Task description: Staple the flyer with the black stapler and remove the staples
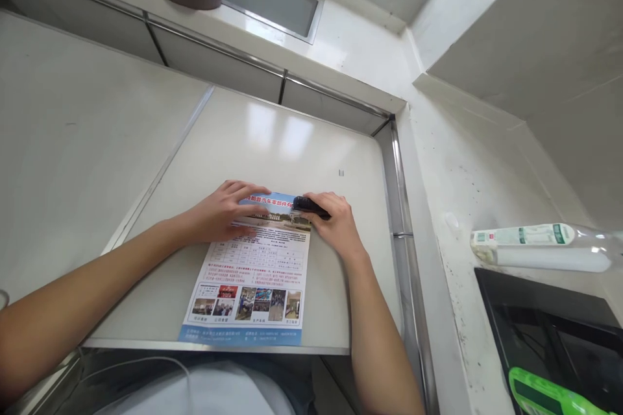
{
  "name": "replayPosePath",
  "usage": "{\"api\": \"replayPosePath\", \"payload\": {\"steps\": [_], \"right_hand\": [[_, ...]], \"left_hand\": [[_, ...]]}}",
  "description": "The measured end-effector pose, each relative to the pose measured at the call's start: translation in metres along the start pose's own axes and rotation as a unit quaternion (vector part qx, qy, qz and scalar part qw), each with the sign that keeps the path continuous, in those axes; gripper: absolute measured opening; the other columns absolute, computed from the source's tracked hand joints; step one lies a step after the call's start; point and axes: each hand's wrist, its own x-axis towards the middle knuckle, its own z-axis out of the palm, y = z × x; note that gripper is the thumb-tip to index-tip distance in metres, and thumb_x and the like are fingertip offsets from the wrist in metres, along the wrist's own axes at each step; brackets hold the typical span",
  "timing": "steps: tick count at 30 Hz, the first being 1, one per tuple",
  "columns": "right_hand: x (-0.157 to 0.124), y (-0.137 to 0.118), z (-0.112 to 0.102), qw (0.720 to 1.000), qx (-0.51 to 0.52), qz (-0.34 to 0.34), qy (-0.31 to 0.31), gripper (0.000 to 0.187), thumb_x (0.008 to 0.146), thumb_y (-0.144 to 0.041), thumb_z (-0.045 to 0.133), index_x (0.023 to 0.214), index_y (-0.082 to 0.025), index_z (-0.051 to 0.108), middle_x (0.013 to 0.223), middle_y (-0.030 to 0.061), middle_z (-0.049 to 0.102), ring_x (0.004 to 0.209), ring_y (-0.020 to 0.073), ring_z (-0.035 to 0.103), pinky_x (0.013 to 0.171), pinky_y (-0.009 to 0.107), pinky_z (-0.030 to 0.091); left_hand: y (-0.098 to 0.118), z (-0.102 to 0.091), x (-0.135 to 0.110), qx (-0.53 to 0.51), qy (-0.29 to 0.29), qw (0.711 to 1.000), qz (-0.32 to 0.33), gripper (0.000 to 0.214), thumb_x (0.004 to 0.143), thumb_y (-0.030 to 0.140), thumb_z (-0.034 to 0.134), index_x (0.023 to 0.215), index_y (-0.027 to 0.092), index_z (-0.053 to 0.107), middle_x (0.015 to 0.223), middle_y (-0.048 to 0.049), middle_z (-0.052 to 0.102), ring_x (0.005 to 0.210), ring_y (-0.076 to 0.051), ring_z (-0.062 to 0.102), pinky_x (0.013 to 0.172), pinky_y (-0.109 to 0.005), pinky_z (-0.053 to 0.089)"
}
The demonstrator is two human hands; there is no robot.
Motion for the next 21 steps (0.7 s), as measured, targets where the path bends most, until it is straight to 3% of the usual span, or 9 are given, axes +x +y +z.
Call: {"api": "replayPosePath", "payload": {"steps": [10,16,21], "right_hand": [[-0.003,-0.01,0.005,1.0,-0.013,-0.014,0.003,0.037,0.103,-0.035,0.063,0.14,-0.033,0.068,0.118,0.0054,0.077,0.104,0.0296,0.07,0.092,0.049,0.053],[-0.004,-0.018,0.012,0.999,-0.047,-0.011,0.025,0.033,0.104,-0.029,0.06,0.135,-0.032,0.071,0.117,0.0067,0.077,0.104,0.0297,0.069,0.09,0.049,0.05],[-0.005,-0.023,0.016,0.995,-0.102,0.0,0.009,0.032,0.104,-0.027,0.058,0.134,-0.03,0.071,0.118,0.0055,0.076,0.104,0.0273,0.067,0.092,0.047,0.047]], "left_hand": [[-0.001,0.003,0.0,-0.038,0.007,0.999,-0.018,0.037,0.086,0.036,0.082,0.122,0.034,0.075,0.155,-0.0066,0.058,0.135,-0.037,0.054,0.116,-0.058,0.036],[-0.002,0.007,0.0,-0.065,0.021,0.998,-0.017,0.04,0.082,0.033,0.085,0.121,0.034,0.076,0.153,-0.0059,0.059,0.135,-0.037,0.055,0.118,-0.057,0.034],[-0.001,0.007,-0.001,-0.01,0.007,1.0,0.0,0.038,0.087,0.036,0.082,0.124,0.029,0.075,0.154,-0.0095,0.058,0.136,-0.035,0.056,0.117,-0.054,0.035]]}}
